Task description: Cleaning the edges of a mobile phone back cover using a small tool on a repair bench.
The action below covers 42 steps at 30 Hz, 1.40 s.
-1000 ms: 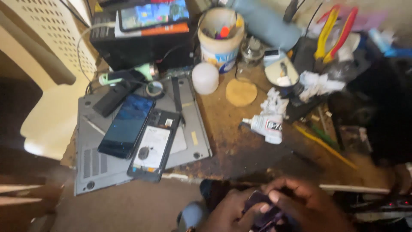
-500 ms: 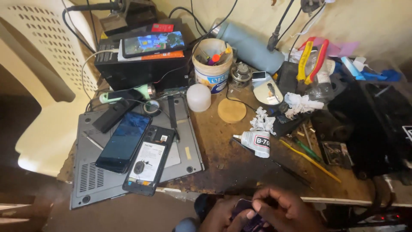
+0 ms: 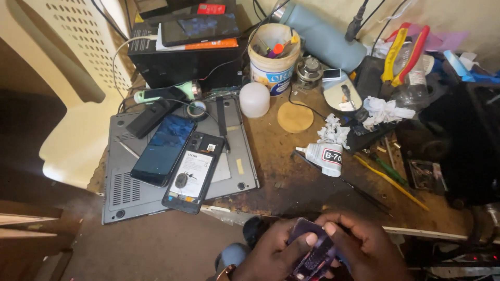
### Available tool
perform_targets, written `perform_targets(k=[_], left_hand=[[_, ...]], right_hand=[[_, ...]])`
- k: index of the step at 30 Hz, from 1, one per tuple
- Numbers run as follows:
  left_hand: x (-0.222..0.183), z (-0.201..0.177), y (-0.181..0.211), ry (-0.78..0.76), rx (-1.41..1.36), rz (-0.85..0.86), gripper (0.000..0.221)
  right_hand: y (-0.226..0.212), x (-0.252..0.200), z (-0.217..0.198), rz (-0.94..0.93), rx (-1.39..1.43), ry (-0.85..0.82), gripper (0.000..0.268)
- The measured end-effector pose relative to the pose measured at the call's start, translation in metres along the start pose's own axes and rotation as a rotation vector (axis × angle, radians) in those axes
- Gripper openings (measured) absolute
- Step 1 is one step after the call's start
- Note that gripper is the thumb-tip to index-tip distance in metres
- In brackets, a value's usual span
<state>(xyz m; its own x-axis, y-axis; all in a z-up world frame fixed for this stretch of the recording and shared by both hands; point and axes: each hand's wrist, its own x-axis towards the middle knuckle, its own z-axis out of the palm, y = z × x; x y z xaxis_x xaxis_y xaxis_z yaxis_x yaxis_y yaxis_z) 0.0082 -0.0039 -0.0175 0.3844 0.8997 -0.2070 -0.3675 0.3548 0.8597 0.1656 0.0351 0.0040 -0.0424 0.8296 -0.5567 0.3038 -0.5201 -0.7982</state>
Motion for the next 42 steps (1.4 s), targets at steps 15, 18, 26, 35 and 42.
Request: perform_targets(k=[15, 18, 26, 35, 42], left_hand=[[-0.002, -0.015, -0.022, -0.154, 0.134, 0.149, 0.030], [-0.001, -0.015, -0.026, -0.145, 0.214, 0.230, 0.027], [0.013, -0.021, -0.042, -0.099, -0.402, 0.154, 0.038], [0.015, -0.032, -0.030, 0.026, -0.717, 0.378, 0.052], [0.014, -0.030, -0.022, 0.060, -0.711, 0.444, 0.047]], right_hand=[[0.012, 0.006, 0.013, -0.181, -0.239, -0.012, 0.018], [0.020, 0.011, 0.013, -0.266, -0.296, -0.036, 0.023], [0.012, 0.009, 0.011, -0.271, -0.105, 0.392, 0.010], [0.043, 0.038, -0.019, -0.338, -0.076, -0.025, 0.016], [0.037, 0.028, -0.010, -0.178, -0.123, -0.219, 0.026]])
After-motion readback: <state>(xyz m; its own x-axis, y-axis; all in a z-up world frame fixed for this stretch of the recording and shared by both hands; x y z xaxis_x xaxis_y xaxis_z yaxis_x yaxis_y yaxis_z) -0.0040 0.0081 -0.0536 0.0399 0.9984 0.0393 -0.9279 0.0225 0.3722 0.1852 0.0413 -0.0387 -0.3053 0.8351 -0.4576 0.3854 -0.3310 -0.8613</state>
